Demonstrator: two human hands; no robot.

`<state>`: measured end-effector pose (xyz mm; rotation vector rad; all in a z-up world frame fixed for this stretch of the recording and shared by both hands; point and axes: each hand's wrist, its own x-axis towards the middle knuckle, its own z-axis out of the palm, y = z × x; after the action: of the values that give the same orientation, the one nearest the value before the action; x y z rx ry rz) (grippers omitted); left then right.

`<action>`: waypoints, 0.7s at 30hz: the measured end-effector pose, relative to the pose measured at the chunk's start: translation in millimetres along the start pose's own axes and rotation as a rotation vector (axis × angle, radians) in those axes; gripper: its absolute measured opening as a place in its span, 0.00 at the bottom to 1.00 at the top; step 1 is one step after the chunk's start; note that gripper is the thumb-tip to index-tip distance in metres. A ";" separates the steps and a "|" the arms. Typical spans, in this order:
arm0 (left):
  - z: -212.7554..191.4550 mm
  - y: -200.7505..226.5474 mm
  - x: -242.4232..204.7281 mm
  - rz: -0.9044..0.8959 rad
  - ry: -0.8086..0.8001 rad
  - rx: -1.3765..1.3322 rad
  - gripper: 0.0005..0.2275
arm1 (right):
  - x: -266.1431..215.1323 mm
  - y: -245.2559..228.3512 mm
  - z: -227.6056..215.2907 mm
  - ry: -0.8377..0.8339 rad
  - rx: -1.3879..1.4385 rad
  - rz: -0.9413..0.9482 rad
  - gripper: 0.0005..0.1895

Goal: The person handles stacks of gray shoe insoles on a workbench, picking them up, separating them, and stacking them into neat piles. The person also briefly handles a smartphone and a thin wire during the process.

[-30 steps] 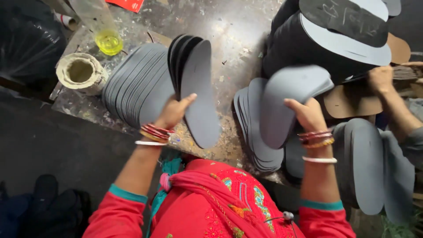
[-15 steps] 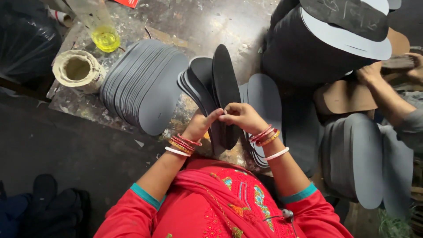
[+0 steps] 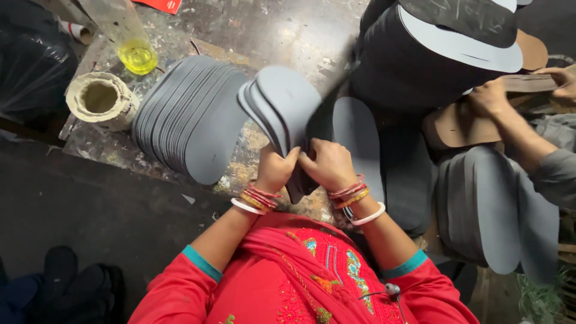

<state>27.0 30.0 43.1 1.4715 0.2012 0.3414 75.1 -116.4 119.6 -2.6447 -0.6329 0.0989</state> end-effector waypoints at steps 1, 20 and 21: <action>1.8 6.2 -0.9 0.102 0.012 0.059 0.09 | -0.5 7.8 4.9 0.012 -0.014 -0.083 0.16; -10.8 43.8 3.6 0.132 0.206 0.186 0.07 | 7.2 91.2 -13.2 -0.060 0.941 0.685 0.16; -16.2 47.0 3.8 0.131 0.211 0.190 0.07 | 11.4 109.4 6.9 -0.066 0.943 0.683 0.16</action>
<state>20.3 49.4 88.5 1.6398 0.3138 0.5980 129.8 -197.3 68.4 -1.8071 0.2943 0.5325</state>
